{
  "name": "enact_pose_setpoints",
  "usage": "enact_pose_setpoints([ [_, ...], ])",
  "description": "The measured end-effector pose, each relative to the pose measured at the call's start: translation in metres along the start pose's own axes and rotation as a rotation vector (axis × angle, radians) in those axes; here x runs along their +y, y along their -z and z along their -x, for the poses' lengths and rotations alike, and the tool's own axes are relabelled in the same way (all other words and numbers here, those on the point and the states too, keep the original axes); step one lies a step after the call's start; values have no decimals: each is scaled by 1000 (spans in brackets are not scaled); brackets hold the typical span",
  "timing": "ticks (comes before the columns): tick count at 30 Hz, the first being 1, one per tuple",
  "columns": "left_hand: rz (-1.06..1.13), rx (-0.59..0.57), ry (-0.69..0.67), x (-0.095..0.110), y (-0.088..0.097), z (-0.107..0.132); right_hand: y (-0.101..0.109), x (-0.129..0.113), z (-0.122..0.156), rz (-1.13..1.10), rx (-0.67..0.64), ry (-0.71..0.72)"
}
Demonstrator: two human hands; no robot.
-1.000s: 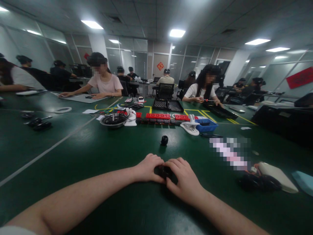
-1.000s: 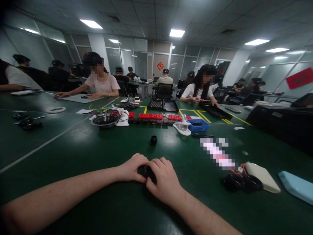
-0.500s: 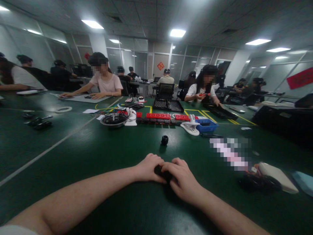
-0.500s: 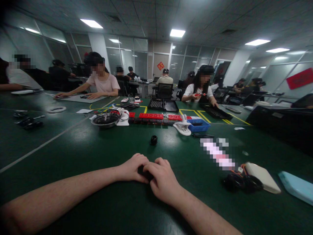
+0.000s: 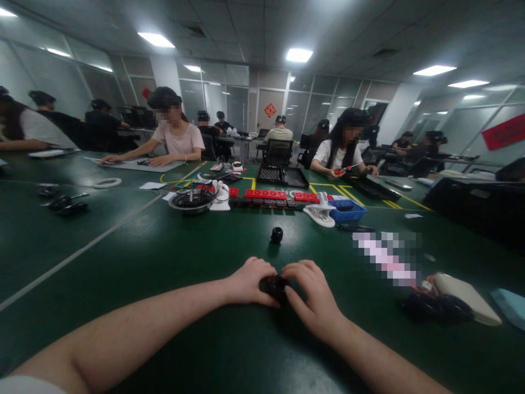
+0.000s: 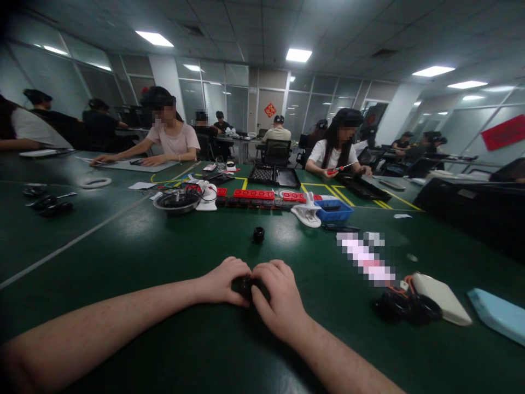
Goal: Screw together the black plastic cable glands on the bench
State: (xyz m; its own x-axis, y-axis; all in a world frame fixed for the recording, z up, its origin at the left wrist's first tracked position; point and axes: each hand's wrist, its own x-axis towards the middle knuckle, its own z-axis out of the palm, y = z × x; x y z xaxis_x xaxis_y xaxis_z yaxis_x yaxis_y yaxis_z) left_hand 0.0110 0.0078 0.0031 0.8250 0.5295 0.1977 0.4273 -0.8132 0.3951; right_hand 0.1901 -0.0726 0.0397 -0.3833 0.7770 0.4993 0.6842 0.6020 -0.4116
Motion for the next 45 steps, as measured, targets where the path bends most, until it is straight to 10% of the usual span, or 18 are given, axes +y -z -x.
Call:
enact_pose_setpoints([
  [9,1,-6,-1,-1,0,0,-12,2,-3,219,-25,-257],
  [45,-8,-27,22,-1,-2,-1,1,-2,-10,0,-273,-17],
])
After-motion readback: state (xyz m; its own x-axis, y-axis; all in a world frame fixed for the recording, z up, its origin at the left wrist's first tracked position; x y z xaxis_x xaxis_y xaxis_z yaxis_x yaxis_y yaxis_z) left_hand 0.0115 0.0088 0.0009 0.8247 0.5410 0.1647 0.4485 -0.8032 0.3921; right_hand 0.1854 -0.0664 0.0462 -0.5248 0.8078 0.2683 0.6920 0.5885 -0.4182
